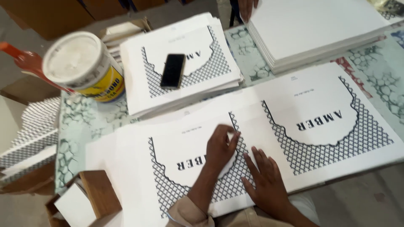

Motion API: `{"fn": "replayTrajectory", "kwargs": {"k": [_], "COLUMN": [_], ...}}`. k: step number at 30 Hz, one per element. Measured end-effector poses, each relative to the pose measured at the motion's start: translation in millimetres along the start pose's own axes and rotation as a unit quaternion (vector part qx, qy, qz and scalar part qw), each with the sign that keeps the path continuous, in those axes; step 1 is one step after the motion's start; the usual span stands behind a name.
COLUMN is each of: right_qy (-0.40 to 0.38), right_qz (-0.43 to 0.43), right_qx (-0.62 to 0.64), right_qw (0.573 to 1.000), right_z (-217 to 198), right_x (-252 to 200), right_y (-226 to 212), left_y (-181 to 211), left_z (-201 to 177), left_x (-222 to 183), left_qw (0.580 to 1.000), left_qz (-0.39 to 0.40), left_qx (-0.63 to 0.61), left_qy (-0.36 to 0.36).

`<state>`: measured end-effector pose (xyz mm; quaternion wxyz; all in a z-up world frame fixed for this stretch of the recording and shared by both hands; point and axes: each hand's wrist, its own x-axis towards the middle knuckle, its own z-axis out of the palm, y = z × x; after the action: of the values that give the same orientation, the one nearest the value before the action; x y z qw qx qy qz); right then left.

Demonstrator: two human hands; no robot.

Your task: Applying adhesive and manually sorting and stacking printed paper sheets.

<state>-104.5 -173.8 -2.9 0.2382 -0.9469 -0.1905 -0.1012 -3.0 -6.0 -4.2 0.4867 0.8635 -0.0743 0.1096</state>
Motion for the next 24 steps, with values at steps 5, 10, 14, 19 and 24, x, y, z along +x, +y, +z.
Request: {"fn": "replayTrajectory", "kwargs": {"k": [5, 10, 14, 19, 24], "right_qy": [-0.019, -0.11, -0.254, -0.336, -0.333], "right_qz": [-0.054, -0.092, -0.041, -0.001, -0.013], "right_qx": [-0.072, -0.162, -0.126, -0.134, -0.135], "right_qw": [0.996, 0.976, 0.958, 0.933, 0.933], "right_z": [24.3, 75.8, 68.8, 70.5, 81.1], "right_x": [40.2, 125.2, 201.5, 223.7, 218.8], "right_y": [27.7, 77.3, 73.6, 73.4, 80.0], "left_y": [4.6, -1.8, 0.8, -4.9, -4.5], "left_z": [-10.0, -3.9, -10.0, -5.7, -5.3], "left_x": [13.7, -2.4, 5.8, 11.5, 6.6], "left_qw": [0.999, 0.999, 0.996, 0.994, 0.995], "left_qz": [0.034, 0.005, -0.004, -0.004, -0.014], "left_qx": [-0.005, -0.03, -0.061, -0.067, -0.06], "left_qy": [0.012, 0.02, 0.064, 0.087, 0.079]}}
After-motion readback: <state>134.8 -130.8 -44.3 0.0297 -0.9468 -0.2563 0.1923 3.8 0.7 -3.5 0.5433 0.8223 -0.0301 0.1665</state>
